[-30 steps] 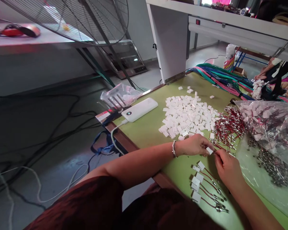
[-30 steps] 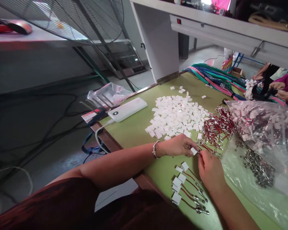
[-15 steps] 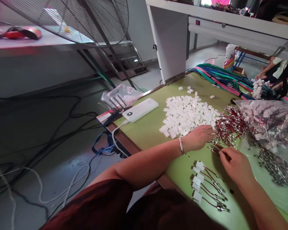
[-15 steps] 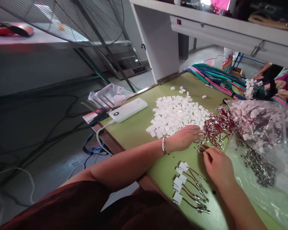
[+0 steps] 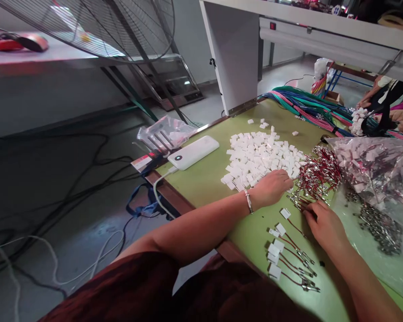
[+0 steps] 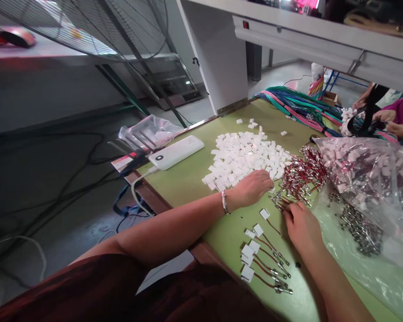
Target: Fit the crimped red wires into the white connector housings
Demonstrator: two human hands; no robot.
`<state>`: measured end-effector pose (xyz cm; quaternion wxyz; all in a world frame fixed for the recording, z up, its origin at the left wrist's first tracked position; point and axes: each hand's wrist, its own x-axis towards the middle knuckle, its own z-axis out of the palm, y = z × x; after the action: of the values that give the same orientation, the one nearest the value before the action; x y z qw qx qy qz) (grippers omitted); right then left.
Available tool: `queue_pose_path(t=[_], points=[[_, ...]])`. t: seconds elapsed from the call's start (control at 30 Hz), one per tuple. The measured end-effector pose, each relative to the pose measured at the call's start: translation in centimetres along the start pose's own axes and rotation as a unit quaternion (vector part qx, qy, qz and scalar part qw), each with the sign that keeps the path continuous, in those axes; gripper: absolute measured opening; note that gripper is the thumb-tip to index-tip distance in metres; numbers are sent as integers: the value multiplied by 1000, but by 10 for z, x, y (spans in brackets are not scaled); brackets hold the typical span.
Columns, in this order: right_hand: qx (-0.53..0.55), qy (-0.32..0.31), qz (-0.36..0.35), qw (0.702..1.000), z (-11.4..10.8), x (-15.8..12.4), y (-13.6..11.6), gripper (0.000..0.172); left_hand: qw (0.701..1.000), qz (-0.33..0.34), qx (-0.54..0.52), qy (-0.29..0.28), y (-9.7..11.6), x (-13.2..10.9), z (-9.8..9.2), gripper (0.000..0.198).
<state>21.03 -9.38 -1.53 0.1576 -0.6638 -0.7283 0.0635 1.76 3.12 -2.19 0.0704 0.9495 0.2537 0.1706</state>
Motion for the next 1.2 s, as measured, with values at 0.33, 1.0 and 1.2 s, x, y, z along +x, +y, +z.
queue_pose_path(t=[0.33,1.0,1.2], points=[[226,28,101,968,-10,-2,-6,22,976,-56,-208,40,10,-2,-11,18],[474,-102,192,853,-17,-3,-19,45,684,-182,-702,-72,18,-13,-18,13],[435,-106,201,871,-19,-2,-24,36,690,-174,-698,-78,18,-14,-18,15]])
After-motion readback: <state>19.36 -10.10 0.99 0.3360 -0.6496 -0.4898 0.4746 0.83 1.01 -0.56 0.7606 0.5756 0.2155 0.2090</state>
